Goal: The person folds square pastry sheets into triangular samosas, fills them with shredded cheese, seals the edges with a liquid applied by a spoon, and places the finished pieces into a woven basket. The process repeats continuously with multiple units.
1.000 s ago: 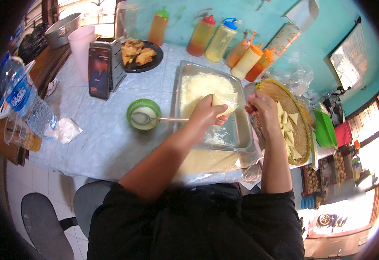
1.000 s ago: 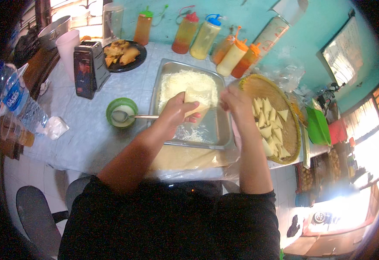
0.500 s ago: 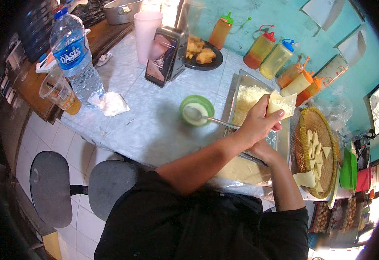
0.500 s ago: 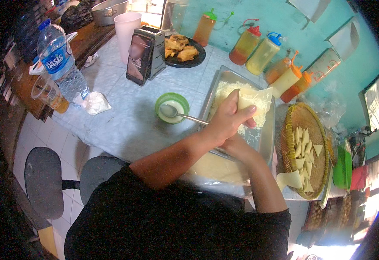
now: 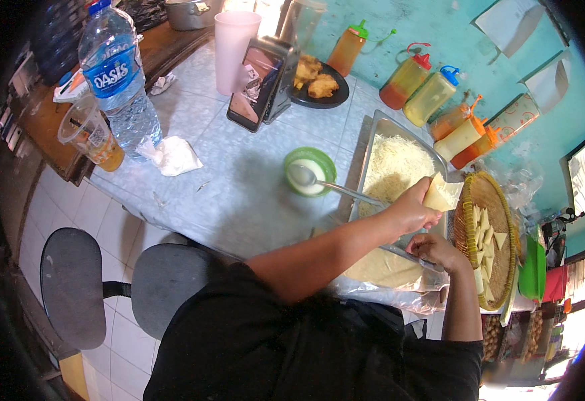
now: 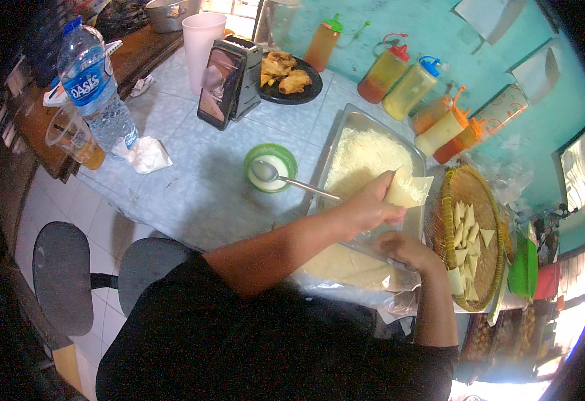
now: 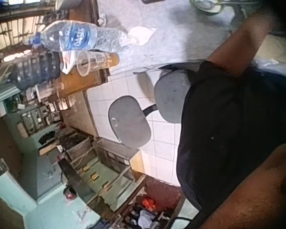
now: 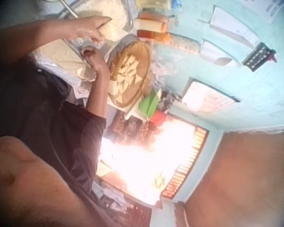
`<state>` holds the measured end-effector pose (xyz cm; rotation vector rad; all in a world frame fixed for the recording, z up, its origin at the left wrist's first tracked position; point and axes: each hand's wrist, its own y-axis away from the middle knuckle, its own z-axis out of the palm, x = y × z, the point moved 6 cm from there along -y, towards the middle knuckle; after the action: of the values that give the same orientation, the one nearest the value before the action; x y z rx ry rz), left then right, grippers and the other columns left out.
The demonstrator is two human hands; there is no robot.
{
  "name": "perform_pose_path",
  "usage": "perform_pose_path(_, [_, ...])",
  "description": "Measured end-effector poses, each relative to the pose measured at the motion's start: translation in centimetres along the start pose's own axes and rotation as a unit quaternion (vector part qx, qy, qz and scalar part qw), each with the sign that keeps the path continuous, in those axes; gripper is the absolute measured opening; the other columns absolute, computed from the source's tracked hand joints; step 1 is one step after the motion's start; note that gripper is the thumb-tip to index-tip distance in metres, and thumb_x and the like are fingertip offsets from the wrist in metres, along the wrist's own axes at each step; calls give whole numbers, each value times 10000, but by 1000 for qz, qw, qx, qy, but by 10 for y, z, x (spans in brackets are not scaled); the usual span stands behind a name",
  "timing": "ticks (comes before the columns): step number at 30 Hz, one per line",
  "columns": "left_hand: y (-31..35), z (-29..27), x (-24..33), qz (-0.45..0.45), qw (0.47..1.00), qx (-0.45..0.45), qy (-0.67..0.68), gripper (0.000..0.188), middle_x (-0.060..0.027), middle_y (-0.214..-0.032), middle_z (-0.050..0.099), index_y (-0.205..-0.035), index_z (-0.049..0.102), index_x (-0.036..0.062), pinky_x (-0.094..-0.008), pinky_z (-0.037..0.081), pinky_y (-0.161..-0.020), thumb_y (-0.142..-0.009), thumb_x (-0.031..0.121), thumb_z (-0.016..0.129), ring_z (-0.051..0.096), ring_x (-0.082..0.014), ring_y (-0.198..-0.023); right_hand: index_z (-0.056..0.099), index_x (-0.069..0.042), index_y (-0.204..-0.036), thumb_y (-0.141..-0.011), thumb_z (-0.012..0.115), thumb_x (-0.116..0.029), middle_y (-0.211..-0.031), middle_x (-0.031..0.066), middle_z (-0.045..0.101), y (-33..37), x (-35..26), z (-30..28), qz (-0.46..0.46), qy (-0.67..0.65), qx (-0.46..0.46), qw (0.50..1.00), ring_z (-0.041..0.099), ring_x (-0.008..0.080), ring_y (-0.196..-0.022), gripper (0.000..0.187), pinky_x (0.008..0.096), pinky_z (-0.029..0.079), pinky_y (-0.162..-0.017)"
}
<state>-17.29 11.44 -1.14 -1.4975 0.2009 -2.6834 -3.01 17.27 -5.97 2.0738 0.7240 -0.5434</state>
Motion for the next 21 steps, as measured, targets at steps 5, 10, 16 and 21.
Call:
perform_pose_path(5, [-5, -8, -7, 85, 985, 95, -118, 570, -102, -1022, 567, -1267, 387, -11, -286, 467, -744, -726, -6, 568, 564, -172, -865, 657, 1, -790, -712, 579, -32, -692, 34, 605, 0, -13, -10, -26, 36, 106, 993, 576, 154, -683, 114, 287, 445, -626])
perform_pose_path(10, [-7, -17, -6, 69, 975, 131, -164, 580, -171, -1090, 582, -1249, 418, -15, -299, 420, -892, -688, -20, 564, 559, -246, -1013, 653, 5, -753, -664, 502, 45, -666, 59, 609, 26, -33, -73, -73, -143, 358, 920, 554, 139, -556, 179, 254, 457, -507])
perform_pose_path(16, [-12, -23, -23, 29, 971, 103, -213, 604, -83, -1004, 555, -1277, 409, 9, -264, 447, -649, -700, -48, 579, 533, -136, -798, 672, 18, -869, -692, 527, 27, -788, 78, 647, 43, -104, -79, -179, -215, 339, 898, 581, 143, -703, 229, 259, 466, -614])
perform_pose_path(21, [-11, -16, -22, -6, 990, 52, -130, 538, -57, -964, 547, -1239, 416, 27, -260, 442, -637, -732, -50, 575, 523, -120, -772, 643, 18, -943, -810, 540, -37, -832, 76, 653, 34, -109, -69, -198, -49, 351, 914, 590, 145, -801, 177, 274, 449, -750])
